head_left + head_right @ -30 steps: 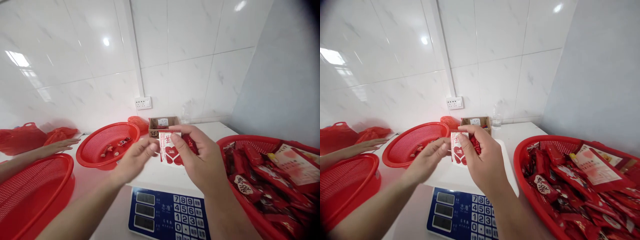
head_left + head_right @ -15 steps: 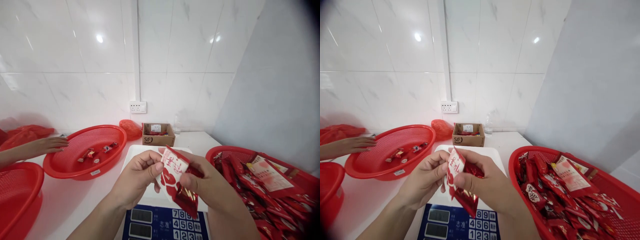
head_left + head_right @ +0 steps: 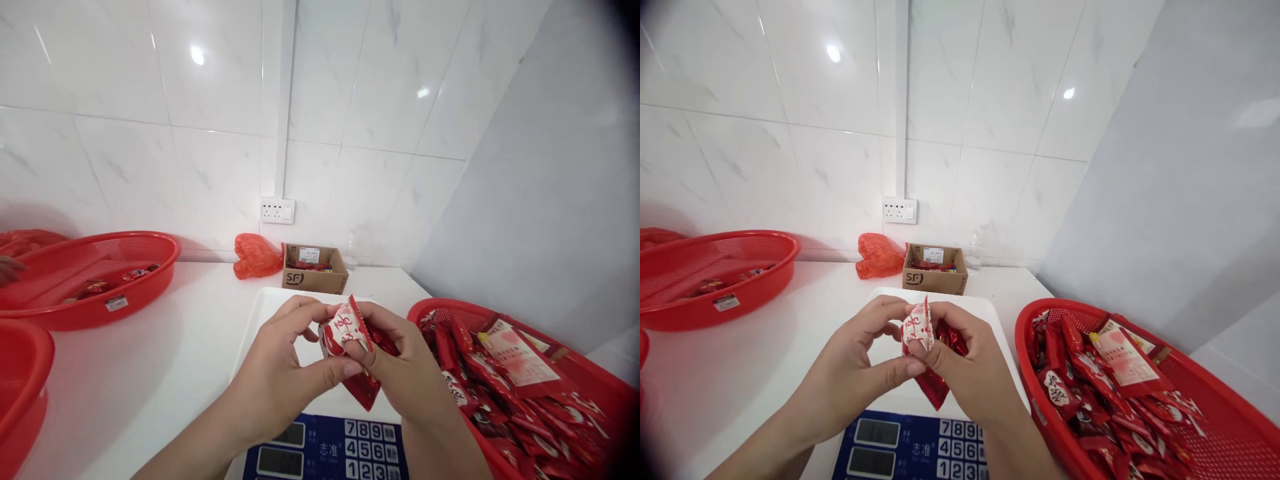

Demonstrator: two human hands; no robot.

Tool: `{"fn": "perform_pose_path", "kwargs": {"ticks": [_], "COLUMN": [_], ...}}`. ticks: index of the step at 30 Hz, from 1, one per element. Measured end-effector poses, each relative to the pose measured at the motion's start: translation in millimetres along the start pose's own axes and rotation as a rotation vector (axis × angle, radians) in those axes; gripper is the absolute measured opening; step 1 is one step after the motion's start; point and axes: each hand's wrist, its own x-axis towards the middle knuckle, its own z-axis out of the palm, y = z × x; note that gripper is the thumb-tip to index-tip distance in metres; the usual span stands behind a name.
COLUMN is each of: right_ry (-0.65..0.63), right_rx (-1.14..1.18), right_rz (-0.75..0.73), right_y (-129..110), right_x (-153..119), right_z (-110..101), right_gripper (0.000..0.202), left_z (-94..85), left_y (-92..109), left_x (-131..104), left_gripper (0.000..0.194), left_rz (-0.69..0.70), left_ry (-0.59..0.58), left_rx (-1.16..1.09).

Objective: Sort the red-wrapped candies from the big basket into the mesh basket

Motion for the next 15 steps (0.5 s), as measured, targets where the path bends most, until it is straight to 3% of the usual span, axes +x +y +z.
{"fn": "perform_pose_path", "kwargs": {"ticks": [5, 11, 15], "right_ry": [0.007, 0.010, 0.100], "right_rx": [0.105, -0.071, -0.086], "right_rz": [0.044, -0.024, -0.054], "right_y": [0, -10, -15], "right_x": [-4, -6, -9], "right_z": [0, 0, 6], "right_gripper": [0.048, 0.028, 0.023], "left_z": [1.9, 3.7, 3.2], "left_y": [1, 2, 3], "left_x": [-1, -7, -9], "left_gripper": [0.019, 0.014, 0.017], "left_rz": [0.117, 0.175, 0.179], "left_ry": [0.002, 0.017, 0.017], "left_rx": [0.124, 0.210, 0.284]}}
